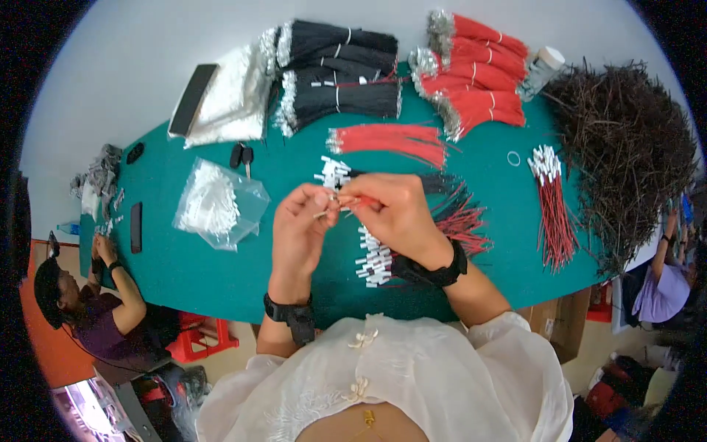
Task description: The person picks up a white connector and a red wire by hand, inserts the wire into the connector, and places the assembled piece onto the table. This process is repeated for additional red wires and white connectors.
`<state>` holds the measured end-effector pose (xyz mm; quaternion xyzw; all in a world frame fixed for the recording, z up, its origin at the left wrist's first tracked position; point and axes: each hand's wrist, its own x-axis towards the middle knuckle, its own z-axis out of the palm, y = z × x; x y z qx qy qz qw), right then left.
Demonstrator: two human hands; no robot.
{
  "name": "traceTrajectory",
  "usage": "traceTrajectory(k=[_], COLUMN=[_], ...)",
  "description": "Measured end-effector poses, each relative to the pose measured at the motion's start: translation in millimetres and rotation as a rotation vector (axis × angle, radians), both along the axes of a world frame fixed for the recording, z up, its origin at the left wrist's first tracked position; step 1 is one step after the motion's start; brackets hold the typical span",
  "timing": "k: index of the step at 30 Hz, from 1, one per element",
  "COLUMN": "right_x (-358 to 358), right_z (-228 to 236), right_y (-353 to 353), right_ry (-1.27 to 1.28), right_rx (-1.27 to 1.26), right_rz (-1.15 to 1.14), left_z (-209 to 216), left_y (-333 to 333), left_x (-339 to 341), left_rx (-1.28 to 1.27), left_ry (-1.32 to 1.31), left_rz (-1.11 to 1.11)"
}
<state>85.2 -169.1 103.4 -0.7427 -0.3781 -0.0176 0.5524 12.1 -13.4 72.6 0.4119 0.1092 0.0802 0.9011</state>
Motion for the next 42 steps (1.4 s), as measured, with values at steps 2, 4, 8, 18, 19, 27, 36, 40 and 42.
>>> traceTrajectory(k=[2,4,8,18,19,27,36,40,42], right_x=[-1,-4,-3,3,2,8,16,22,25], right_z=[2,2,-1,-1,-1,3,9,6,9], right_y=[1,4,3,-3,-3,-4,-15,-19,-22], right_ry=[-0.038,-0.026,0.028,0.109,0.11,0.206,0.26,0.226,0.2], right_rx=[0.023,0.024,0.026,0.012,0.014,-0.03,-0.192,-0.212,-0.275], right_rz=[-0.016,-0.016,0.002,0.025,0.023,0.129,0.168,0.129,0.1], left_z=[4,4,5,5,4,5,5,4,3], left_y=[2,2,1,5,5,11,11,13,14], left_x=[0,-1,-5,-2,-2,-4,-8,-8,-7], left_rx=[-0.002,-0.004,0.124,0.076,0.062,0.019,0.205,0.313,0.323], left_ry=[-0.018,-0.023,-0.019,-0.052,-0.053,-0.042,-0.003,0.007,0.02], left_rz=[-0.019,-0.029,0.005,-0.047,-0.055,-0.042,0.031,0.108,0.11])
